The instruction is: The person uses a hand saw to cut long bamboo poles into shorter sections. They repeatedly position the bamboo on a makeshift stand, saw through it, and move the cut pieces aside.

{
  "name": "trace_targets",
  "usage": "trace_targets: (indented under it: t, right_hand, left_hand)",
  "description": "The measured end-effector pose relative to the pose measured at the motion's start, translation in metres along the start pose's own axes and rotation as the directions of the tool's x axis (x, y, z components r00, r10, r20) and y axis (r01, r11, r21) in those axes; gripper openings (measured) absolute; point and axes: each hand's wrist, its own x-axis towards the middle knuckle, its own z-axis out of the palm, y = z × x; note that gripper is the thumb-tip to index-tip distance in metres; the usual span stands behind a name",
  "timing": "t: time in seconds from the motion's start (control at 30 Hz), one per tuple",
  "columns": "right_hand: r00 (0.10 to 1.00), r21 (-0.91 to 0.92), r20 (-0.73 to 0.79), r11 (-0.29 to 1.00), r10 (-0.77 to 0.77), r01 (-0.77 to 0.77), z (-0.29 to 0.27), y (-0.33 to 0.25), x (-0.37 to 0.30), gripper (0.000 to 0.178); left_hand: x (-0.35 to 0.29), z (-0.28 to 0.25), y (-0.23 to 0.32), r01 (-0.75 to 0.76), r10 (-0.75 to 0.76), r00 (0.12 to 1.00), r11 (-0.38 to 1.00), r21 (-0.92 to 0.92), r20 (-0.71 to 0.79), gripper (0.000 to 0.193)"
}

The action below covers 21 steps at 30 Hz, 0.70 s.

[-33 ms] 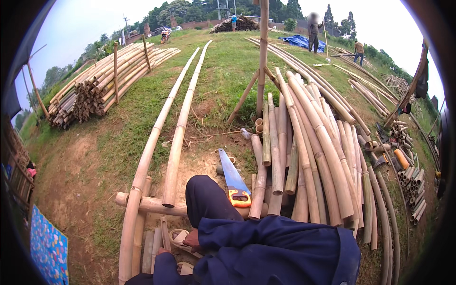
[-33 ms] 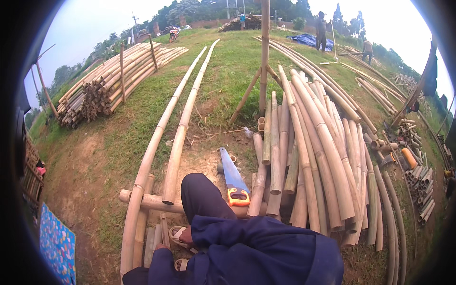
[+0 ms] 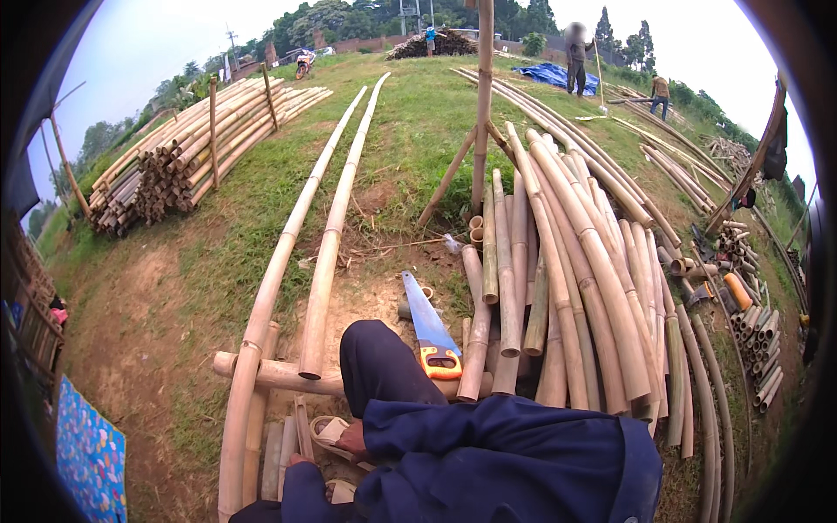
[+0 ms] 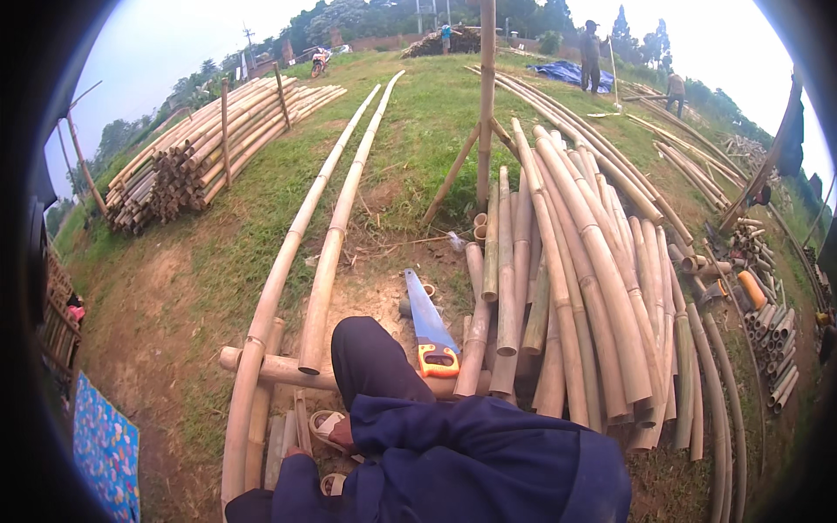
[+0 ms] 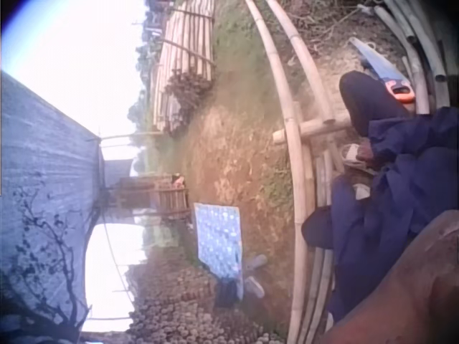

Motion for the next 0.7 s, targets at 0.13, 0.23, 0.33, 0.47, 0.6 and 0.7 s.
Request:
trace_targets:
  t: [0.13, 0.23, 0.33, 0.47, 0.6, 0.7]
  right_hand:
    - [0.997, 0.073, 0.078, 0.997, -0.015, 0.01, 0.002, -0.012, 0.007, 0.037]
    - [0.992, 0.132, 0.103, 0.99, -0.068, 0.054, 0.001, -0.011, 0.022, 0.039]
    - [0.99, 0.173, -0.091, 0.977, -0.107, 0.122, -0.008, -0.025, 0.041, 0.045]
    - [0.911, 0.111, -0.348, 0.956, -0.219, 0.272, -0.023, -0.053, 0.088, 0.05]
    - [0.74, -0.206, -0.509, 0.897, -0.439, 0.391, -0.027, -0.066, 0.149, 0.049]
    - [0.854, -0.422, -0.305, 0.864, -0.421, 0.276, -0.002, -0.034, 0.181, 0.042]
  left_hand:
    - [0.002, -0.002, -0.004, 0.044, -0.045, 0.998, 0.998, -0.043, -0.033, 0.031]
    - [0.01, -0.004, -0.001, 0.068, -0.073, 0.995, 0.994, -0.082, -0.063, 0.03]
    - [0.015, -0.01, -0.017, 0.118, -0.129, 0.986, 0.987, -0.105, -0.105, 0.029]
    - [0.02, -0.022, -0.057, 0.038, -0.061, 0.991, 0.98, -0.194, -0.115, 0.029]
    - [0.013, -0.054, -0.065, -0.08, 0.042, 0.986, 0.967, -0.243, -0.16, 0.027]
    - [-0.025, -0.065, 0.0, -0.049, 0.015, 0.982, 0.983, -0.178, -0.191, 0.021]
